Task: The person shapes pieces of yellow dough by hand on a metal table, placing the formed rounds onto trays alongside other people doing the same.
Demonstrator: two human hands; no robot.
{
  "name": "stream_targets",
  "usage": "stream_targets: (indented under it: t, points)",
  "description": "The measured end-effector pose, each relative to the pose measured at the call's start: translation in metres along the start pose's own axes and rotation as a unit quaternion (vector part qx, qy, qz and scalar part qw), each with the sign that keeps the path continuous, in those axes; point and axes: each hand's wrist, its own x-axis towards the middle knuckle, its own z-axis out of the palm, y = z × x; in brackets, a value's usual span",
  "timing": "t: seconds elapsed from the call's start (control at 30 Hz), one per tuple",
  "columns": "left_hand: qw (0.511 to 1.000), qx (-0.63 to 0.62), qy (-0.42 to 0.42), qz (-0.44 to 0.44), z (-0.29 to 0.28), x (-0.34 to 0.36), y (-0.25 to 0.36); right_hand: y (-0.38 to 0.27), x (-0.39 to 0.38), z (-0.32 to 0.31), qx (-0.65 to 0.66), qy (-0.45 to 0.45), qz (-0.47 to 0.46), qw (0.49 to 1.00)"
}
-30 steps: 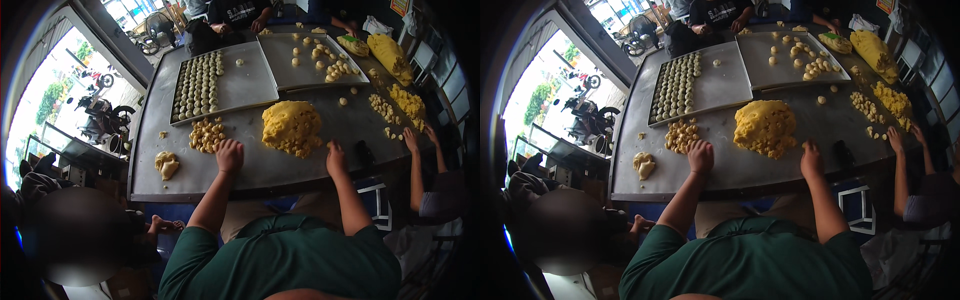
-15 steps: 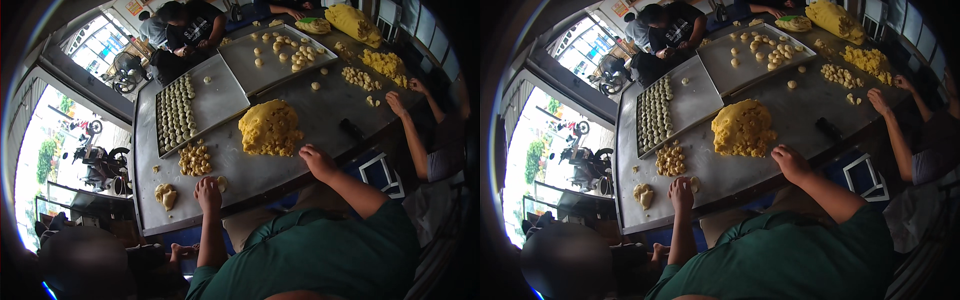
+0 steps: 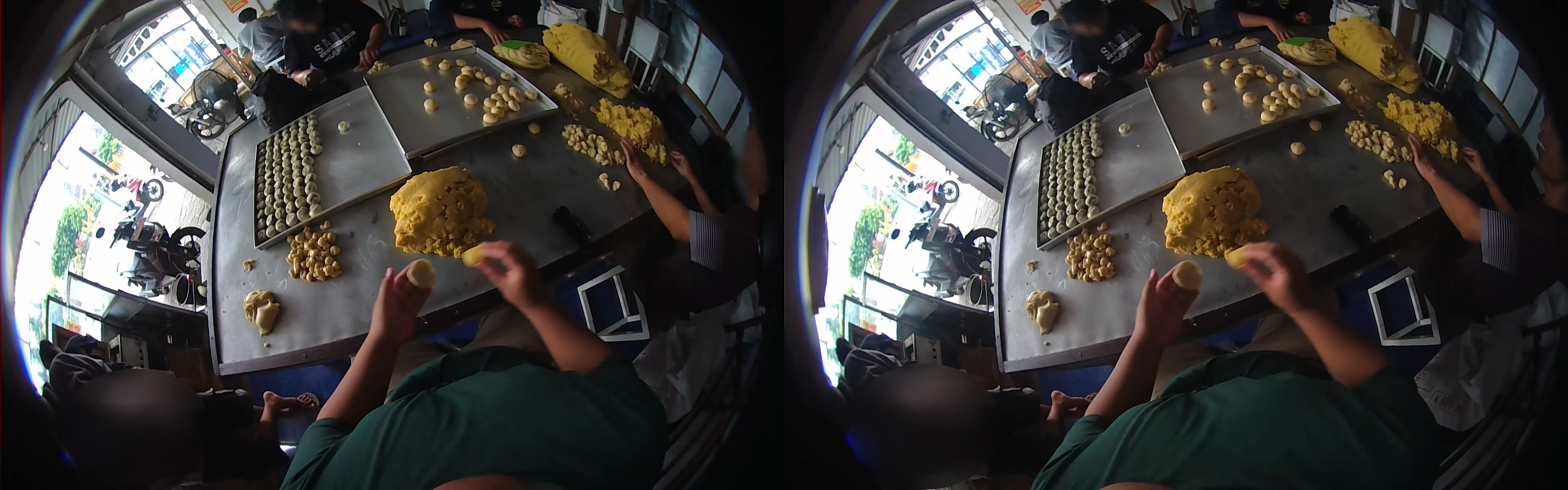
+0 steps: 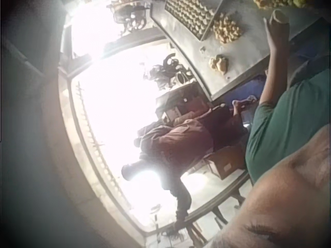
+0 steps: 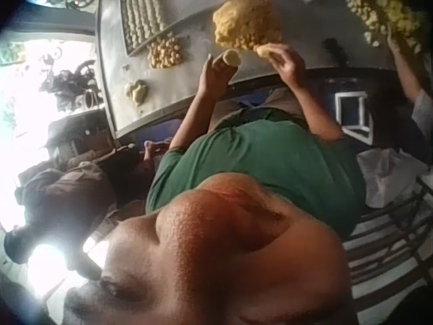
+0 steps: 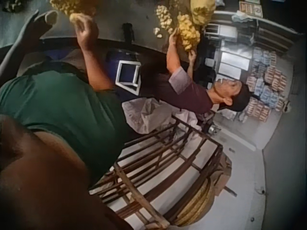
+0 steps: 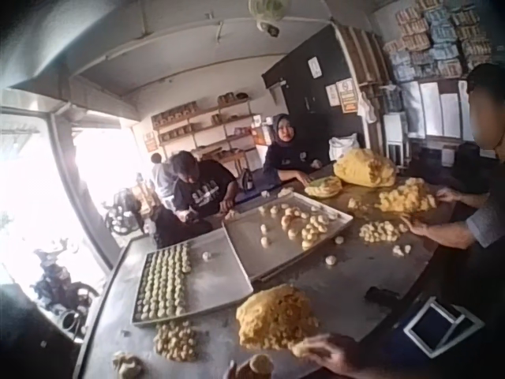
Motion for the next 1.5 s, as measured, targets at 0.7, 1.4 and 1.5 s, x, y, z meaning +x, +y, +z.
stream_targets:
  t: [0.7,1.4,1.5]
  points:
    - [0.777,0.613,-0.045,0.140,0.035,-0.007,0.038,-0.042,0.012,0.056,0.079,-0.195,0.036,0.977]
    - [0.788,0.581,-0.007,0.202,-0.018,-0.008,0.017,-0.038,0.013,0.090,0.016,-0.236,-0.118,0.965]
    - [0.842,0.488,-0.008,0.229,-0.005,-0.025,0.030,-0.057,0.028,0.083,0.174,-0.245,0.141,0.943]
